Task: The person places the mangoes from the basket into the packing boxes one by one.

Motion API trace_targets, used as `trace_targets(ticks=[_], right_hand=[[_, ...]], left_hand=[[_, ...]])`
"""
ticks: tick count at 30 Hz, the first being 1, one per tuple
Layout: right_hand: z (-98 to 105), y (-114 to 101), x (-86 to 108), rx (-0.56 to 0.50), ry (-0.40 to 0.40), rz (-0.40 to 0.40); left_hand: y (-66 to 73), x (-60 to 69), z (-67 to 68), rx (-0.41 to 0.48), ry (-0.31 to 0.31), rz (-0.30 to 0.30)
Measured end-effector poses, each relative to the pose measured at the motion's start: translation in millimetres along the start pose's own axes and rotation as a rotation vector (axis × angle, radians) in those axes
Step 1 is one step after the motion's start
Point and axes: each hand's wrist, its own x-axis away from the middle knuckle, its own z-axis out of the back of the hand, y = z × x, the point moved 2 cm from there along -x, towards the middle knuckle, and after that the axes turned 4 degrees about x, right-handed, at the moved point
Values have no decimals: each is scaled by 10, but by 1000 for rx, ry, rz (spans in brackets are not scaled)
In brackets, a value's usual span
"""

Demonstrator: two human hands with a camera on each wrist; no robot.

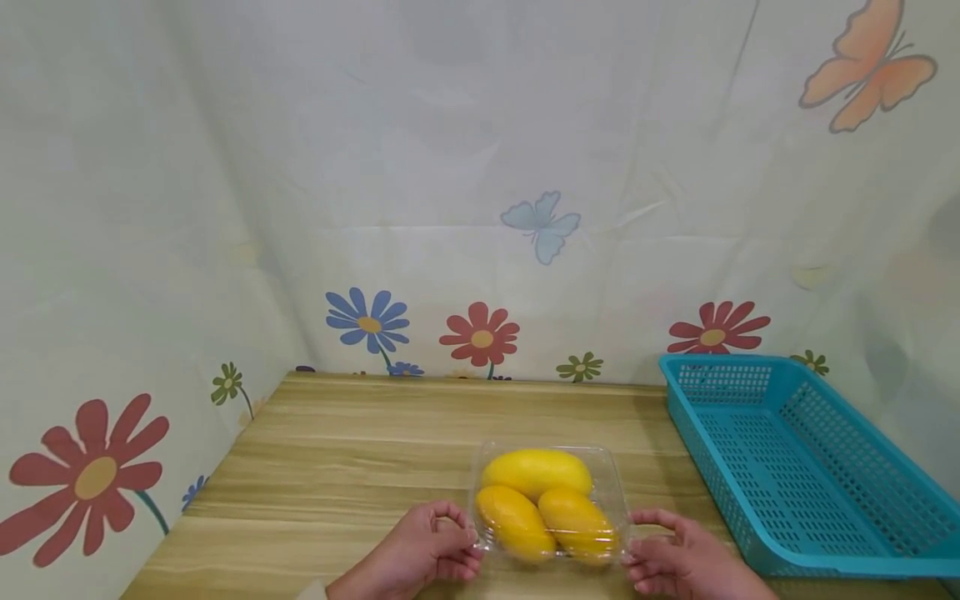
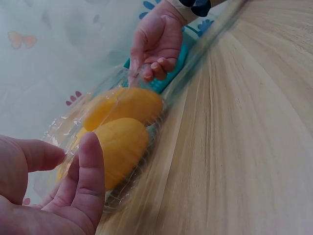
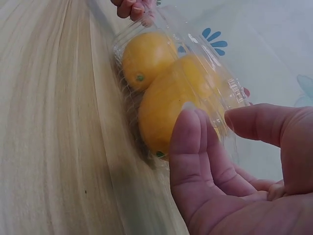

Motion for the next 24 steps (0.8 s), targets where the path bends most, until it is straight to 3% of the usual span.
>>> trace_targets(ticks=[24], right_hand=[[14,7,-49,41,-19,61]], left_hand=[[-11,-40,-7,-25,12,-15]])
